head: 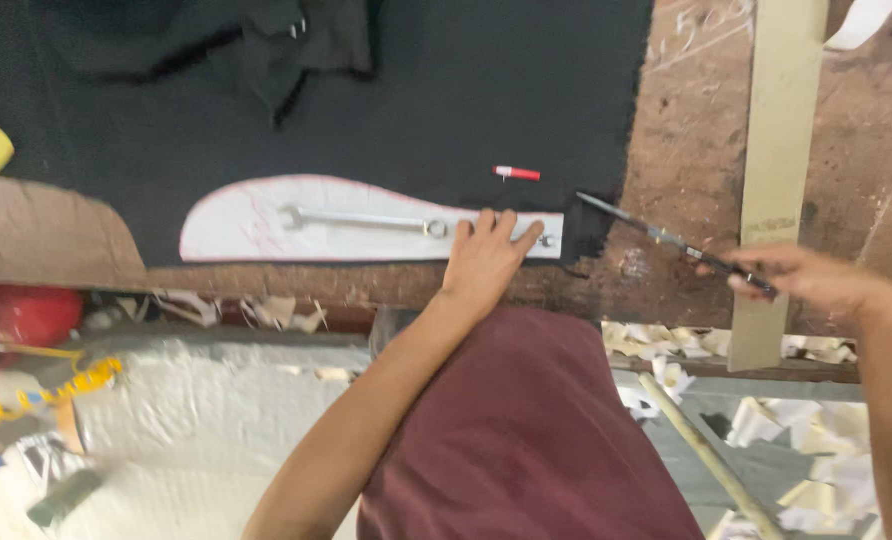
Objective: The person places paper templates onto black fabric, marks the outlines, and cuts the fabric using shears.
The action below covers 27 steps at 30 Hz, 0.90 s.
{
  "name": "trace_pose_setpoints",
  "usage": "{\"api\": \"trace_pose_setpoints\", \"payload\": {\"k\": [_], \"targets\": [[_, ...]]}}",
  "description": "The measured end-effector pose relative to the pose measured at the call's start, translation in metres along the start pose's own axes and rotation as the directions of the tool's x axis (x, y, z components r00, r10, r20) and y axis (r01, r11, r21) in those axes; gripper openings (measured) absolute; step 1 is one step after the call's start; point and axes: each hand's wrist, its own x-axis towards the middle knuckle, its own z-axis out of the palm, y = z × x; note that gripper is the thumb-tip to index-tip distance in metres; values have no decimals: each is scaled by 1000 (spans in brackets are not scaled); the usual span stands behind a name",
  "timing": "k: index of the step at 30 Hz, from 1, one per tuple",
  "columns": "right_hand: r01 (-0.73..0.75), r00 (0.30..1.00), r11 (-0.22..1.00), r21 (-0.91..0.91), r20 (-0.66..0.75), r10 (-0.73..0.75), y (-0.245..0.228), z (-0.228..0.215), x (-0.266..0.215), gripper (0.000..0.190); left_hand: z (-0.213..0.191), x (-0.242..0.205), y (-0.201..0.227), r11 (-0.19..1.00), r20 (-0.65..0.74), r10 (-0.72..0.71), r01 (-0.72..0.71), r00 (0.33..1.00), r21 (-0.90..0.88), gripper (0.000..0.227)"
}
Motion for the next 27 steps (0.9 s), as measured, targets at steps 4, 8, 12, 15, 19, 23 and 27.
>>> {"api": "trace_pose_setpoints", "payload": {"k": [4, 8, 12, 15, 19, 23, 27], "targets": [[-26, 994, 943, -331, 95, 60, -58, -42, 25, 46, 0, -5, 12, 998, -72, -62, 63, 995, 11, 57], [-150, 970, 774, -615, 62, 237, -98, -53, 31, 43, 2, -5, 15, 993, -69, -108, 111, 992, 44, 58], [-177, 966, 738, -651, 27, 256, -113, -61, 36, 41, 2, -8, 20, 990, -74, -137, 140, 988, 26, 56], [-6, 979, 812, -584, 160, 123, -111, -73, 46, 60, 2, -6, 21, 988, -74, -155, 156, 985, 11, 55], [-33, 975, 672, -740, 123, 184, -115, -75, 50, 48, 3, -5, 25, 982, -48, -188, 188, 981, -16, 53], [120, 970, 602, -790, 222, 99, -128, -75, 55, 55, 4, -7, 28, 981, -75, -196, 196, 978, -13, 54], [-4, 978, 590, -807, 119, 170, -129, -74, 58, 55, 7, -5, 27, 981, -71, -192, 192, 979, -11, 53]]}}
